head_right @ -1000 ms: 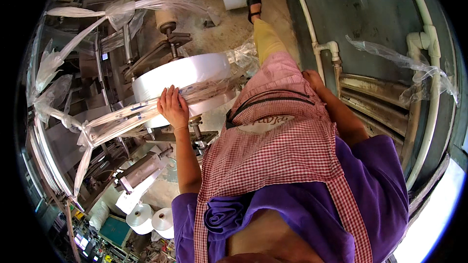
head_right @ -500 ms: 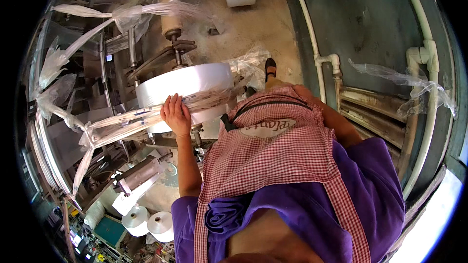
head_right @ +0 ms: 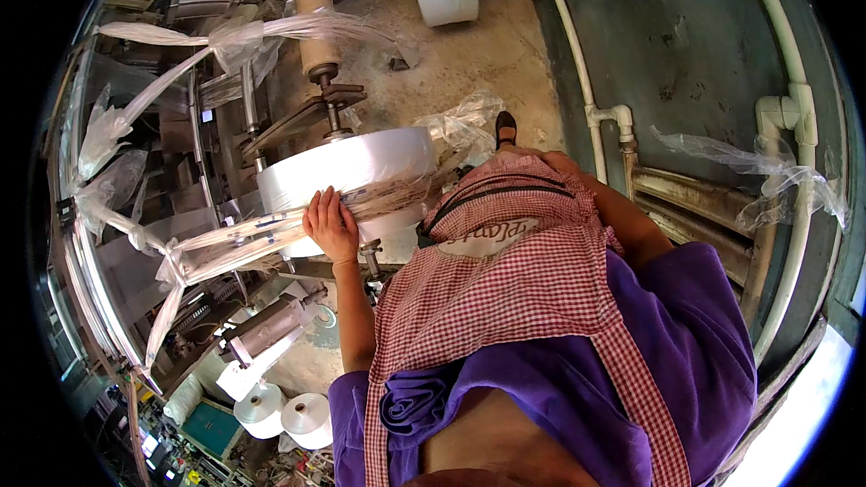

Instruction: The person folds white plastic sheets on a green table and ties them with red string. They then walk to a large industrial machine, remove a plastic-wrapped roll, and load it onto the machine's spindle.

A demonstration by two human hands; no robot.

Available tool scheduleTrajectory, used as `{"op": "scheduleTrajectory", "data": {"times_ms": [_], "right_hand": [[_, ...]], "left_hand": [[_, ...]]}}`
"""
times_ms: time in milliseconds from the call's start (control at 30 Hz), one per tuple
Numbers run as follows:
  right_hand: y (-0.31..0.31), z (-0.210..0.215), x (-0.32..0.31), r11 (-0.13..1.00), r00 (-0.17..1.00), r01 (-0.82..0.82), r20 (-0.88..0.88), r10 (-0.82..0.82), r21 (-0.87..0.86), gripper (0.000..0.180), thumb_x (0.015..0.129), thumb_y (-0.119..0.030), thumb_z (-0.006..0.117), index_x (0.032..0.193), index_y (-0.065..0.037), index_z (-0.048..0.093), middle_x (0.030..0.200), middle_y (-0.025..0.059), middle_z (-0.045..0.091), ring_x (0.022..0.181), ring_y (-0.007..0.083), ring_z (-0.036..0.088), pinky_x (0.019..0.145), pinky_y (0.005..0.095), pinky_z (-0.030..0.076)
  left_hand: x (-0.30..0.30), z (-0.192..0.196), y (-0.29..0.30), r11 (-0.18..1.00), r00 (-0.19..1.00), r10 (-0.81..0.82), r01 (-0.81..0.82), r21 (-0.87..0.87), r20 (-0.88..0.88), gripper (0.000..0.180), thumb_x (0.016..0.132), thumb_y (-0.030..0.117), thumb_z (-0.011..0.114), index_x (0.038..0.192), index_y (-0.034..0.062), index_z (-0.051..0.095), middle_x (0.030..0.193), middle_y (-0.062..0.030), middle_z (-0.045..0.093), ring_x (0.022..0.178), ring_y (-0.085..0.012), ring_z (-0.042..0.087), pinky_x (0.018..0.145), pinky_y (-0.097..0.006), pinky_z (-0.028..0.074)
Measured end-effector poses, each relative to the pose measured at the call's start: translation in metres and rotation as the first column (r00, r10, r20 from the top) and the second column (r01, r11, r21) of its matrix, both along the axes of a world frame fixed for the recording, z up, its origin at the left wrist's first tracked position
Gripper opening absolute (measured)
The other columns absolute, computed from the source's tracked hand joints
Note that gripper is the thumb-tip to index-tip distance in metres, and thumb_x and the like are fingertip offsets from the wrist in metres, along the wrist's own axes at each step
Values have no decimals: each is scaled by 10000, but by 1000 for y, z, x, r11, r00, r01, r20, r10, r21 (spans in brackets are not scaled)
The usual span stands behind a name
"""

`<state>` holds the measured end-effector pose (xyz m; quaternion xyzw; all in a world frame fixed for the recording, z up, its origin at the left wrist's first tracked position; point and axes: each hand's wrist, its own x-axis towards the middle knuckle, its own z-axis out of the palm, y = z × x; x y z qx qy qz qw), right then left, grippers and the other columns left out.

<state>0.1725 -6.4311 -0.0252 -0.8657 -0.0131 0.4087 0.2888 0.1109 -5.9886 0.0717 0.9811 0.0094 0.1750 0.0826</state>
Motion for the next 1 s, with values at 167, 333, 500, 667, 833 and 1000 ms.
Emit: {"op": "scheduleTrajectory", "data": {"times_ms": [167,333,500,667,833,1000], "right_hand": [[-15,-6,9,999,999,49,15,-49,25,245,806,-222,517,915,-28,619,899,204,589,822,336,569,725,386,447],[-46,-56,30,1000,976,13,219,-10,-12,240,805,-224,504,906,-36,614,900,196,585,815,349,559,717,384,446],[-46,-48,78,998,985,15,172,-6,-54,243,827,-176,479,938,1,602,832,196,591,761,306,562,710,366,437],[-38,-45,169,999,986,-39,161,39,1,225,843,-168,478,894,22,587,720,155,553,689,223,526,651,352,419],[-32,-54,293,997,980,-79,185,74,21,218,827,-154,486,891,32,580,766,185,557,710,279,547,664,385,429],[-40,-40,393,996,969,-56,246,37,72,226,857,-188,490,903,14,580,747,132,574,687,230,538,649,356,427]], "left_hand": [[-9,5,2,999,1000,26,-26,25,0,219,799,138,536,1002,94,602,1111,-8,587,1133,-217,477,988,-392,257],[2,6,-3,999,999,22,-21,28,-32,215,805,124,537,1010,99,597,1117,-10,585,1126,-222,483,981,-399,259],[4,6,-6,997,995,66,-63,47,-70,234,810,127,533,1037,102,583,1136,-22,574,1123,-228,481,968,-401,261],[15,12,-21,982,979,172,-161,97,-107,277,869,182,474,1119,94,554,1215,-87,518,1133,-280,452,972,-425,261],[20,-4,-58,890,879,445,-411,197,-174,415,904,329,402,1258,120,456,1330,-121,402,1241,-320,333,1018,-501,168],[59,-16,-110,772,731,633,-619,146,-255,517,889,409,420,1308,108,390,1381,-172,300,1275,-359,265,1006,-554,149]]}}
